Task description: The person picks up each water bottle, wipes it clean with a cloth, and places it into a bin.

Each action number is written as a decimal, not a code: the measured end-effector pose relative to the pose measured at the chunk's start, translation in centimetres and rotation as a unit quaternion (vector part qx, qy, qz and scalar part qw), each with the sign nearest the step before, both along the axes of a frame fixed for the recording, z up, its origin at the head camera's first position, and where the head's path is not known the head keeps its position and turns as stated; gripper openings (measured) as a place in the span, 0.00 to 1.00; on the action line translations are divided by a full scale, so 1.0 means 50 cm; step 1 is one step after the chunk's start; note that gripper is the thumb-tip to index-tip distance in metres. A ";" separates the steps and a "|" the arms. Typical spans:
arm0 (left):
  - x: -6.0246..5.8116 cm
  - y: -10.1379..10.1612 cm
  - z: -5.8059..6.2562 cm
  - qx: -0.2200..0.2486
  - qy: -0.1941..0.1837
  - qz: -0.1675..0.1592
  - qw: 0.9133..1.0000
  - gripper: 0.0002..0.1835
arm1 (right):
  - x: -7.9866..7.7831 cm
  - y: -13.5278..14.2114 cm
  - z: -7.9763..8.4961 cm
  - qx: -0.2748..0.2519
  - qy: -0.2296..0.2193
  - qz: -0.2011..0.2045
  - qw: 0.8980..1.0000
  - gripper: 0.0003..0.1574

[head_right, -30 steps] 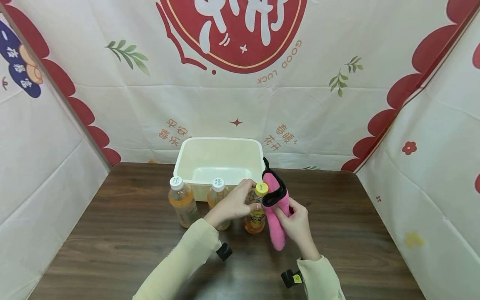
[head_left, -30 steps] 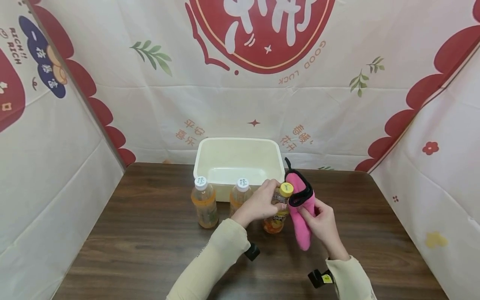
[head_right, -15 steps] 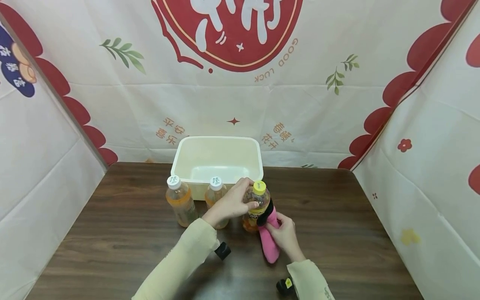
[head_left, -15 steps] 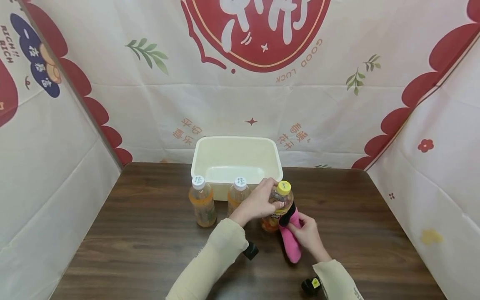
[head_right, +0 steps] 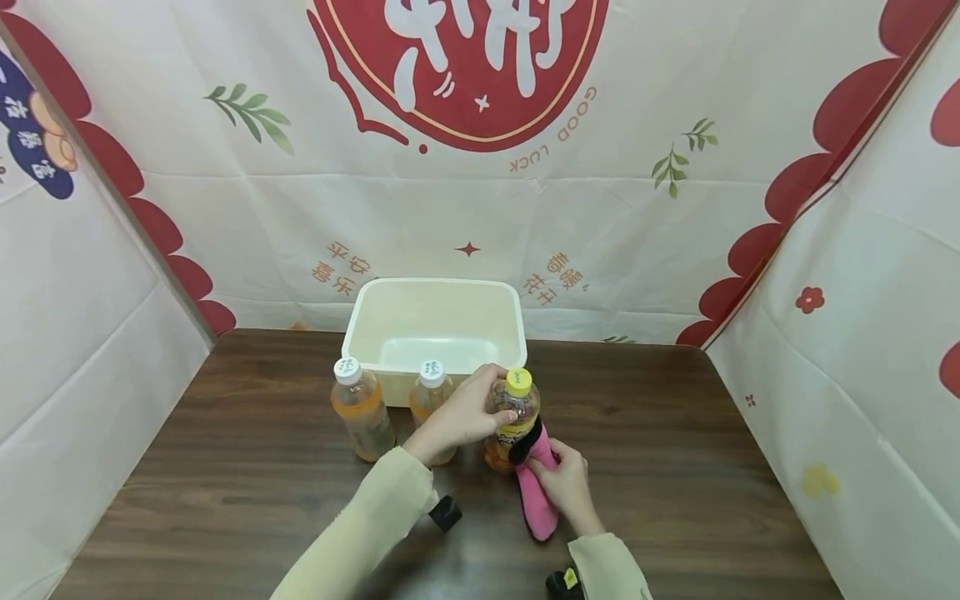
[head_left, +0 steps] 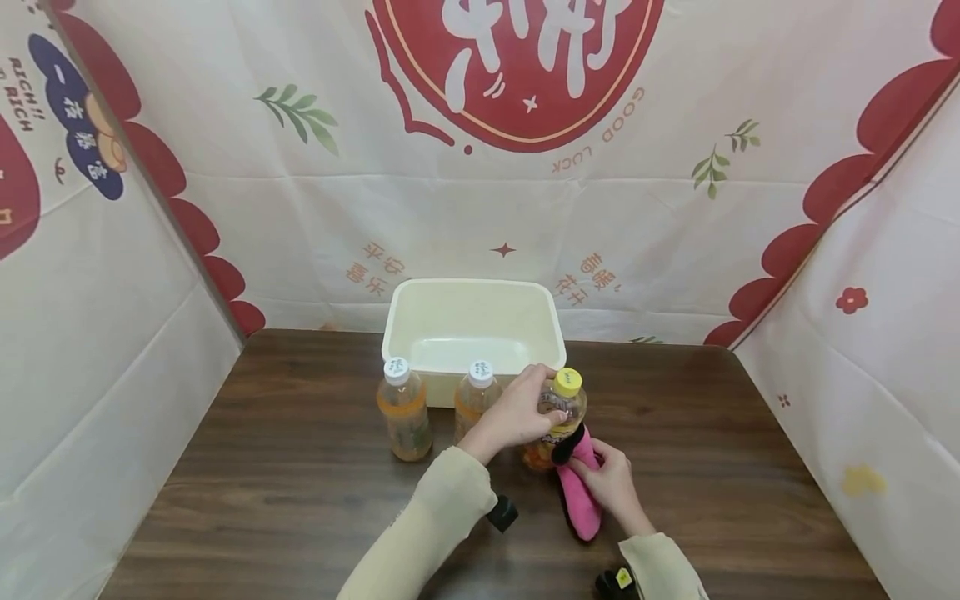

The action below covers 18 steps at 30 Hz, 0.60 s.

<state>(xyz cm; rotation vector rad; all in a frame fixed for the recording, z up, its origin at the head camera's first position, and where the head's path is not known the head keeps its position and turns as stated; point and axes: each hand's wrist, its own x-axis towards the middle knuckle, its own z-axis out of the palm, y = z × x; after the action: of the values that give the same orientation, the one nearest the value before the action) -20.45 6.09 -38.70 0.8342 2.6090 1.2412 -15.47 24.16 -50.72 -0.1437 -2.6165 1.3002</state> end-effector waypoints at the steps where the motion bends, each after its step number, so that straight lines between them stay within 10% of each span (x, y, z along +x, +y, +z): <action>1: 0.000 0.001 -0.001 0.002 0.001 0.003 1.000 0.25 | 0.002 0.001 0.001 0.000 0.002 -0.003 1.000 0.10; 18: 0.011 0.029 -0.008 -0.006 0.048 0.095 0.994 0.31 | 0.027 0.028 0.045 -0.015 0.065 -0.014 0.998 0.09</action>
<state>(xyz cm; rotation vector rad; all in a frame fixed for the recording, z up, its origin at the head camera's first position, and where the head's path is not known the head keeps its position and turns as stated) -19.90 7.55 -39.09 0.6711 2.8265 1.2577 -14.13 25.56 -48.45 -0.0973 -2.4773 1.2952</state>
